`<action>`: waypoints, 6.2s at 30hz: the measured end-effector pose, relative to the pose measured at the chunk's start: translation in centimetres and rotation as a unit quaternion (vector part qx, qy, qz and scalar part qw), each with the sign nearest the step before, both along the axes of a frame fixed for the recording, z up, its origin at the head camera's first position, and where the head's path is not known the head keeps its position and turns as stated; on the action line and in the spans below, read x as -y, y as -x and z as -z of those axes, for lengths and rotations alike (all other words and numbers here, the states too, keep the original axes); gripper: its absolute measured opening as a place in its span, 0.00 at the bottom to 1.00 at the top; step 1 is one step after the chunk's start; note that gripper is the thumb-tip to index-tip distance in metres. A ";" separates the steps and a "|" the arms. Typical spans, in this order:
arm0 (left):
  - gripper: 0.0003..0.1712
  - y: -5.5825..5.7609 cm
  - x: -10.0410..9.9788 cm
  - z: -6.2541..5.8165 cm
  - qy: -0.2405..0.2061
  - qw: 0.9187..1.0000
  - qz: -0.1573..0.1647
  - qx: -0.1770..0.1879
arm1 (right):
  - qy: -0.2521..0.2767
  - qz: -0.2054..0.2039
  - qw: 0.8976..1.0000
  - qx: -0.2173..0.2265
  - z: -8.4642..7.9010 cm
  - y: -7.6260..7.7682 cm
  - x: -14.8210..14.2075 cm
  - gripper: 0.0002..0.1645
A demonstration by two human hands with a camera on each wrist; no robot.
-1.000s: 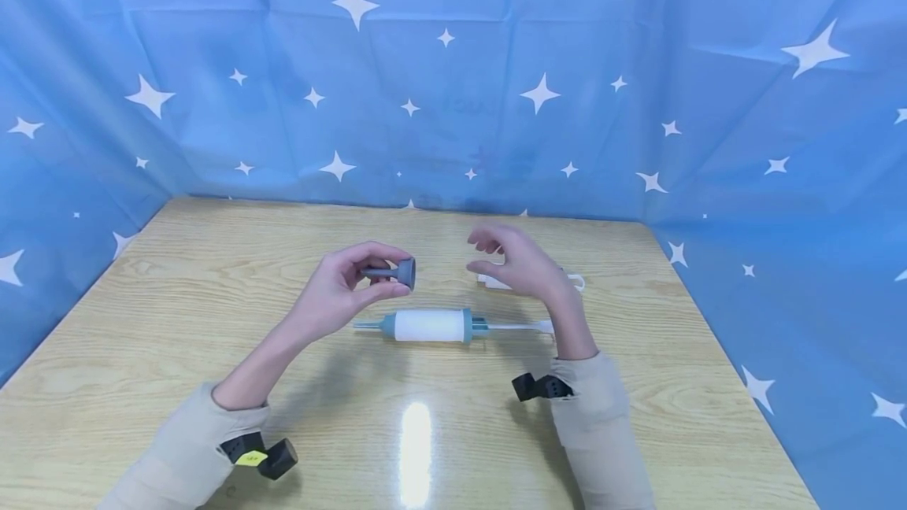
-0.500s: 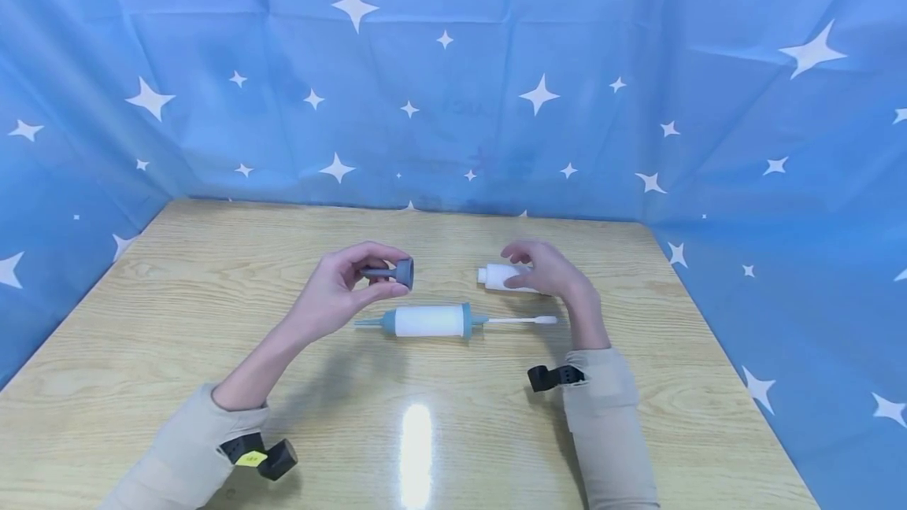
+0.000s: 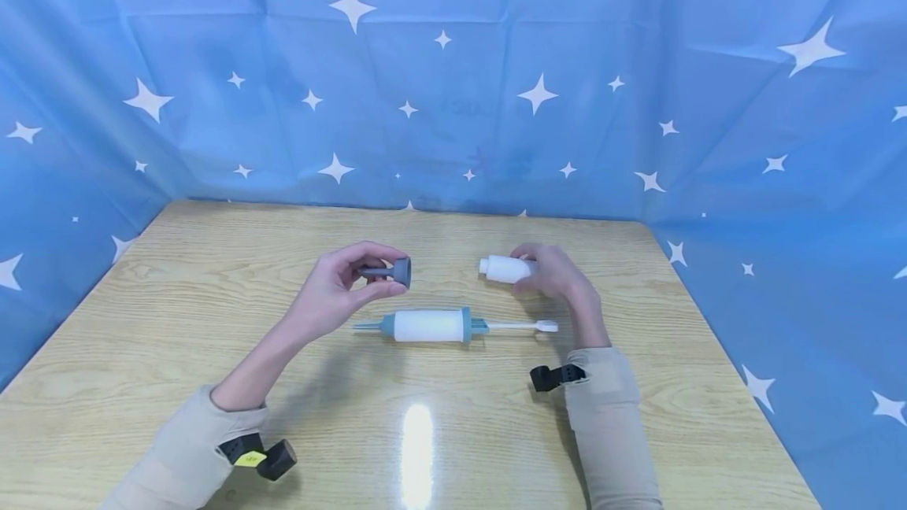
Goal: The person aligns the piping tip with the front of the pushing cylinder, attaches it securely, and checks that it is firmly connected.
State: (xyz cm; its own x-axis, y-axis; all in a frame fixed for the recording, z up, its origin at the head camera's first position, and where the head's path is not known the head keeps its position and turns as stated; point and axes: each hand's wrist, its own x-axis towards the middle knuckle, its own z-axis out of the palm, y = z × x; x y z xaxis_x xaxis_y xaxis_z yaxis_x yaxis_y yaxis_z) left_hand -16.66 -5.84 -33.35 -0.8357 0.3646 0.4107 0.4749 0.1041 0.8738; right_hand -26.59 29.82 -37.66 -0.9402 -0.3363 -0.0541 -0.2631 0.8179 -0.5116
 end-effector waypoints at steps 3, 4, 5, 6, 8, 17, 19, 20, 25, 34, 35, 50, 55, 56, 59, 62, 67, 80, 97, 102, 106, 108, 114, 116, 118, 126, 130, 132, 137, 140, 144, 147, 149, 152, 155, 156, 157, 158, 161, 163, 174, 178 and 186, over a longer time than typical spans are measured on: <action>0.19 0.0 0.1 0.0 0.002 1.000 -0.005 0.001 | 0.017 0.007 0.999 -0.040 -0.8 -0.2 0.2 0.32; 0.19 0.1 0.1 0.0 0.003 1.000 -0.007 0.001 | 0.024 0.009 0.998 -0.053 -1.2 -0.3 0.3 0.32; 0.19 0.1 0.1 0.0 0.004 1.000 -0.008 0.002 | 0.031 0.007 0.997 -0.068 -1.7 -0.4 0.4 0.32; 0.19 0.1 0.1 0.0 0.003 1.000 -0.009 0.003 | 0.038 0.004 0.996 -0.081 -2.1 -0.6 0.6 0.32; 0.19 0.1 0.1 0.0 0.003 1.000 -0.010 0.002 | 0.047 -0.004 0.993 -0.104 -3.2 -1.0 1.0 0.32; 0.19 0.2 0.3 0.0 0.003 1.000 -0.014 -0.008 | 0.058 -0.035 0.979 -0.193 -6.3 -3.3 3.2 0.29; 0.19 0.2 0.4 -0.1 0.001 1.000 -0.014 -0.008 | 0.069 -0.044 0.975 -0.208 -6.9 -3.9 3.7 0.28; 0.19 0.2 0.5 -0.1 0.000 1.000 -0.014 -0.007 | 0.076 -0.049 0.972 -0.216 -7.1 -4.2 3.9 0.29; 0.20 0.2 0.8 -0.4 -0.007 1.000 -0.014 -0.006 | 0.107 -0.089 0.963 -0.232 -8.2 -5.7 5.0 0.30; 0.19 0.1 0.6 -0.5 -0.015 1.000 -0.009 -0.010 | 0.144 -0.202 0.945 -0.213 -9.1 -7.3 6.8 0.32; 0.19 0.1 0.6 -0.5 -0.017 1.000 -0.008 -0.011 | 0.145 -0.211 0.943 -0.211 -9.2 -7.4 7.0 0.32; 0.19 -0.1 0.5 -0.7 -0.028 0.999 -0.007 -0.015 | 0.120 -0.242 0.930 -0.249 -9.2 -7.9 7.8 0.32; 0.17 -0.2 0.5 -0.7 -0.039 0.999 -0.007 -0.011 | 0.112 -0.246 0.925 -0.266 -9.3 -8.2 8.0 0.33; 0.17 -0.2 0.5 -0.7 -0.042 0.999 -0.006 -0.011 | 0.110 -0.248 0.923 -0.272 -9.2 -8.3 8.0 0.33; 0.16 -0.2 0.3 -0.7 -0.048 0.999 0.001 -0.009 | 0.109 -0.254 0.915 -0.293 -9.0 -8.4 7.9 0.33; 0.14 -0.1 0.2 -0.5 -0.045 0.999 0.006 -0.006 | 0.108 -0.257 0.908 -0.312 -8.7 -8.5 7.8 0.31; 0.13 -0.1 0.3 -0.3 -0.046 0.999 0.017 0.010 | 0.110 -0.259 0.904 -0.323 -8.5 -8.6 7.9 0.30; 0.16 -0.1 0.3 -0.4 -0.044 0.998 0.038 0.003 | 0.103 -0.257 0.906 -0.322 -8.5 -8.7 8.0 0.30; 0.15 0.0 0.4 -0.3 -0.090 0.995 0.037 0.015 | 0.100 -0.242 0.903 -0.340 -8.5 -8.9 8.4 0.30; 0.16 0.2 0.3 -0.2 -0.073 0.997 0.036 0.017 | 0.106 -0.240 0.901 -0.345 -8.6 -9.1 8.3 0.29; 0.17 0.2 0.4 -0.2 -0.074 0.996 0.045 0.010 | 0.104 -0.242 0.902 -0.342 -8.6 -9.1 8.4 0.30; 0.18 0.1 0.4 -0.2 -0.078 0.996 0.046 0.006 | 0.101 -0.242 0.903 -0.342 -8.6 -9.1 8.4 0.31; 0.19 -0.1 0.5 -0.2 -0.079 0.996 0.038 -0.002 | 0.099 -0.240 0.903 -0.343 -8.4 -9.0 8.4 0.32; 0.19 -0.1 0.5 -0.2 -0.077 0.996 0.033 -0.003 | 0.098 -0.239 0.902 -0.346 -8.4 -9.0 8.5 0.31; 0.17 -0.2 0.5 -0.3 -0.079 0.996 0.029 -0.002 | 0.097 -0.238 0.901 -0.351 -8.3 -8.9 8.6 0.31; 0.09 -0.2 0.3 -0.5 -0.117 0.993 0.030 0.007 | 0.098 -0.237 0.898 -0.357 -8.4 -9.2 9.0 0.29; 0.11 0.0 0.4 -0.6 -0.108 0.994 0.022 0.014 | 0.102 -0.236 0.897 -0.360 -8.4 -9.2 9.1 0.29; 0.13 0.1 0.4 -0.5 -0.095 0.995 0.017 0.024 | 0.106 -0.237 0.895 -0.363 -8.5 -9.3 9.1 0.30; 0.13 0.1 0.7 -0.5 -0.062 0.997 0.018 0.052 | 0.107 -0.239 0.893 -0.367 -8.5 -9.4 9.0 0.31; 0.12 0.1 0.7 -0.6 -0.064 0.996 0.027 0.047 | 0.106 -0.238 0.893 -0.366 -8.6 -9.4 8.9 0.31; 0.14 0.0 0.7 -0.5 -0.079 0.995 0.046 0.032 | 0.103 -0.236 0.896 -0.362 -8.6 -9.5 8.8 0.31; 0.16 0.0 0.8 -0.5 -0.081 0.995 0.053 0.029 | 0.098 -0.232 0.900 -0.356 -8.6 -9.5 8.8 0.31; 0.17 -0.1 0.7 -0.6 -0.082 0.995 0.054 0.024 | 0.098 -0.229 0.903 -0.351 -8.7 -9.6 8.7 0.31; 0.15 -0.1 0.6 -0.6 -0.088 0.995 0.050 0.008 | 0.099 -0.228 0.903 -0.352 -8.6 -9.5 8.7 0.30; 0.11 -0.2 0.6 -0.6 -0.108 0.993 0.054 -0.004 | 0.102 -0.232 0.897 -0.361 -8.6 -9.4 8.8 0.31; 0.09 -0.2 0.6 -0.6 -0.113 0.992 0.055 -0.008 | 0.102 -0.234 0.896 -0.365 -8.6 -9.4 8.9 0.31; 0.08 -0.3 0.5 -0.6 -0.117 0.991 0.056 -0.011 | 0.101 -0.236 0.895 -0.365 -8.6 -9.4 8.9 0.31; 0.07 -0.3 0.5 -0.6 -0.119 0.991 0.056 -0.015 | 0.101 -0.237 0.895 -0.365 -8.6 -9.4 9.0 0.30; 0.09 -0.2 0.5 -0.7 -0.114 0.992 0.047 -0.022 | 0.099 -0.239 0.896 -0.360 -8.7 -9.5 9.2 0.29; 0.14 -0.1 0.5 -0.7 -0.100 0.994 0.033 -0.017 | 0.099 -0.238 0.898 -0.357 -8.7 -9.6 9.2 0.29; 0.15 -0.1 0.9 -0.7 -0.061 0.995 0.062 0.047 | 0.101 -0.237 0.898 -0.356 -8.6 -9.5 9.0 0.31; 0.18 -0.2 0.8 -0.7 -0.060 0.997 0.049 0.025 | 0.102 -0.238 0.899 -0.354 -8.5 -9.5 9.0 0.30; 0.14 -0.2 0.6 -0.7 -0.080 0.995 0.048 -0.022 | 0.104 -0.229 0.902 -0.352 -8.3 -9.3 9.0 0.30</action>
State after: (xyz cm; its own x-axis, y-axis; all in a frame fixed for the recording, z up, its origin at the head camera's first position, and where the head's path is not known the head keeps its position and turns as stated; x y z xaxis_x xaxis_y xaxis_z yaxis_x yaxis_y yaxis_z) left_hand -16.42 -6.40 -32.69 -0.7806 0.3681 0.5052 0.5137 -0.0826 0.8540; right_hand -17.32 20.83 -29.33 -0.4773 -0.6323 0.6102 -0.8680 0.4473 -0.2155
